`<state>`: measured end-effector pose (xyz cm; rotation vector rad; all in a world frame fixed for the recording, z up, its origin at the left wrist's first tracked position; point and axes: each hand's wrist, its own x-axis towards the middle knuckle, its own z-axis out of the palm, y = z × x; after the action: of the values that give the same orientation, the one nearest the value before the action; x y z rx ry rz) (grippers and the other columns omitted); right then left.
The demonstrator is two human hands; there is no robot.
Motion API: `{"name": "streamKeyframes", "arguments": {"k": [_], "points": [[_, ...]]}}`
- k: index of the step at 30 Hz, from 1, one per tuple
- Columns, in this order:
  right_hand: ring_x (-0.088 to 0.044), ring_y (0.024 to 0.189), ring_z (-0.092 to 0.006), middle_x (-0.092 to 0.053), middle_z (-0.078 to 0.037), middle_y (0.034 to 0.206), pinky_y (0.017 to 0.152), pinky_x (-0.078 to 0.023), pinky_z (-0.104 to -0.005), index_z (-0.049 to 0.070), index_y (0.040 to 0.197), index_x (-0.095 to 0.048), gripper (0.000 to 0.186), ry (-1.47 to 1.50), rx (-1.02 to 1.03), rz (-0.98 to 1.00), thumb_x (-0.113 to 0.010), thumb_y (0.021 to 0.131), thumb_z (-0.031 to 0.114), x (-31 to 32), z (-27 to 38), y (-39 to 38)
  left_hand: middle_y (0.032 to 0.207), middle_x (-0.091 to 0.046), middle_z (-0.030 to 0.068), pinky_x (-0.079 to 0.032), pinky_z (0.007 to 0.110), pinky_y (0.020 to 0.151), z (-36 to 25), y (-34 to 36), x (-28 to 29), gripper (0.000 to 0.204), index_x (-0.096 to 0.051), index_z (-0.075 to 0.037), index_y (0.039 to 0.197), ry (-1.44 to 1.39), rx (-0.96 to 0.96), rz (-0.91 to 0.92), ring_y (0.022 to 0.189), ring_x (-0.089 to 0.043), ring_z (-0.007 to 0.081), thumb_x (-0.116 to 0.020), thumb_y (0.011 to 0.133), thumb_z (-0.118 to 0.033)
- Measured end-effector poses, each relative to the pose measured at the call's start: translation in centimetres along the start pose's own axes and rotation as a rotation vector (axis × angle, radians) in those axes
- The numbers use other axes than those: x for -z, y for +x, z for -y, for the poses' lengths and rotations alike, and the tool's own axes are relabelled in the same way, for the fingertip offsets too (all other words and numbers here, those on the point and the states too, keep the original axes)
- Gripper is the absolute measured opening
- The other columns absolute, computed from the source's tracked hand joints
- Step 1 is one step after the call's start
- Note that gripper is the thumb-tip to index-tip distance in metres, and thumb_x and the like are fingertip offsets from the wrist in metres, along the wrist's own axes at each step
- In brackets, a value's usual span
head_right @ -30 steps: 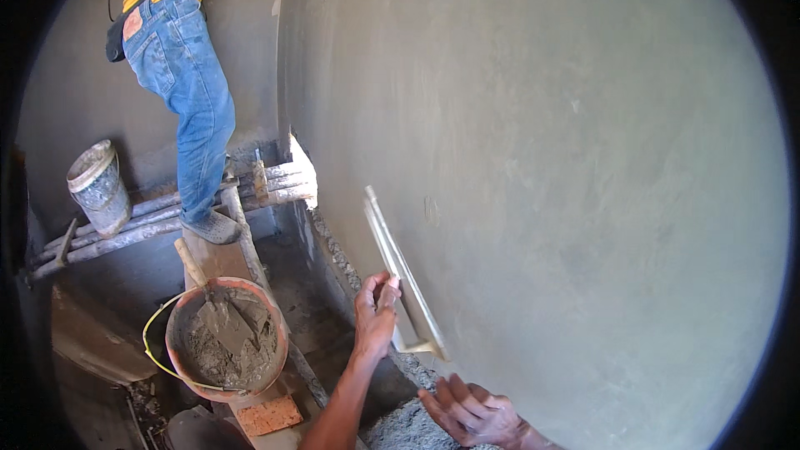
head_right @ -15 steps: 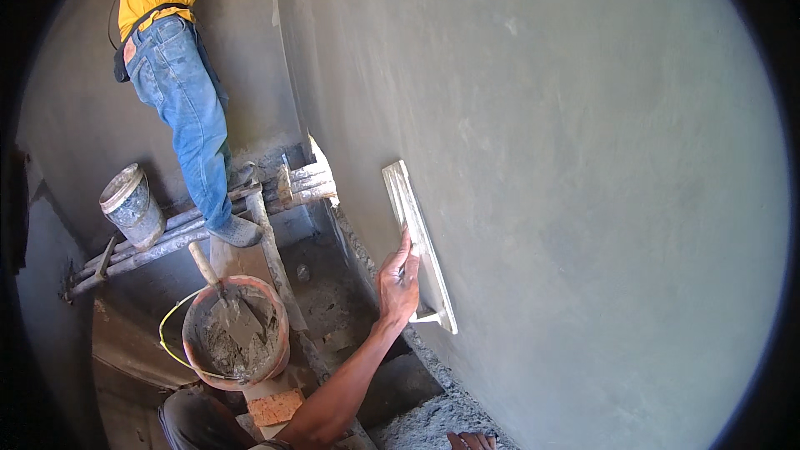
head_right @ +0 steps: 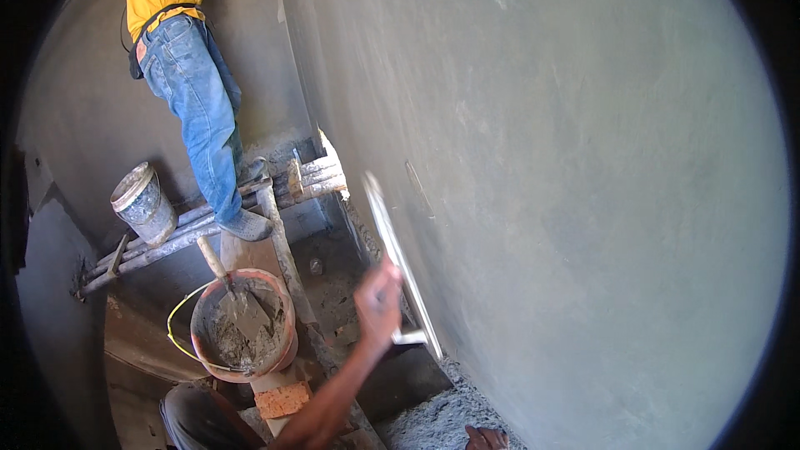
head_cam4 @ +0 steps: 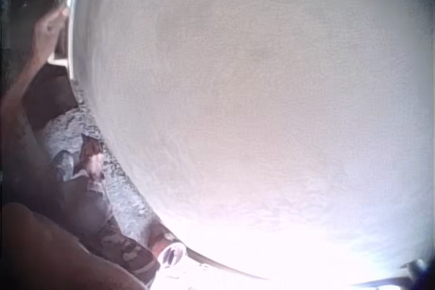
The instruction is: The person smooths wet plaster on a concrete wall using a hand float while working alongside another person.
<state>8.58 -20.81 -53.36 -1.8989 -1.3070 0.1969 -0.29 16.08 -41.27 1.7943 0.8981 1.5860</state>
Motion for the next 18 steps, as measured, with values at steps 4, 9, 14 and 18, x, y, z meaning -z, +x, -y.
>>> {"name": "streamKeyframes", "arguments": {"k": [4, 9, 14, 18], "points": [[-0.063, 0.082, -0.0295, -0.061, -0.019, 0.099, 0.062, -0.050, -0.0354, 0.000, 0.103, -0.066, 0.020, -0.005, -0.018, 0.011, -0.057, 0.086, -0.001, -0.1, -0.4, -0.2, 0.113, -0.067, 0.0195, -0.049, 0.033, 0.088, -1.1, 12.7, 1.7, 0.042, -0.052, -0.010, 0.137, 0.077, -0.019, -0.061, 0.103, -0.064, 0.0206, -0.056, 0.096, -0.017], [-0.063, 0.082, -0.0289, -0.061, -0.019, 0.100, 0.061, -0.050, -0.0346, 0.001, 0.104, -0.066, 0.021, -0.009, -0.036, 0.009, -0.057, 0.086, -0.001, -0.3, -0.9, -0.6, 0.122, -0.063, 0.0195, -0.046, 0.035, 0.097, -2.2, 19.0, 0.0, 0.042, -0.052, -0.017, 0.138, 0.044, -0.046, 0.013, 0.111, -0.061, 0.0225, -0.056, 0.096, -0.018], [-0.063, 0.083, -0.0282, -0.061, -0.019, 0.102, 0.060, -0.050, -0.0339, 0.001, 0.104, -0.066, 0.021, -0.071, -0.004, 0.003, -0.057, 0.086, -0.002, 0.4, -1.1, -1.0, 0.071, -0.054, 0.0055, -0.046, 0.036, 0.065, 1.5, 10.1, -4.2, 0.055, -0.046, -0.014, 0.143, 0.103, -0.155, -0.046, 0.068, -0.054, 0.0184, -0.062, 0.090, -0.011], [-0.064, 0.081, -0.0261, -0.063, -0.018, 0.100, 0.061, -0.050, -0.0330, 0.001, 0.104, -0.066, 0.021, 0.006, -0.129, 0.011, -0.056, 0.086, -0.003, -1.9, -3.7, -3.3, 0.070, -0.052, 0.0056, -0.046, 0.034, 0.063, 5.9, -0.5, -5.3, 0.056, -0.047, -0.009, 0.142, 0.149, -0.200, -0.011, 0.069, -0.056, 0.0192, -0.062, 0.088, -0.006]]}}
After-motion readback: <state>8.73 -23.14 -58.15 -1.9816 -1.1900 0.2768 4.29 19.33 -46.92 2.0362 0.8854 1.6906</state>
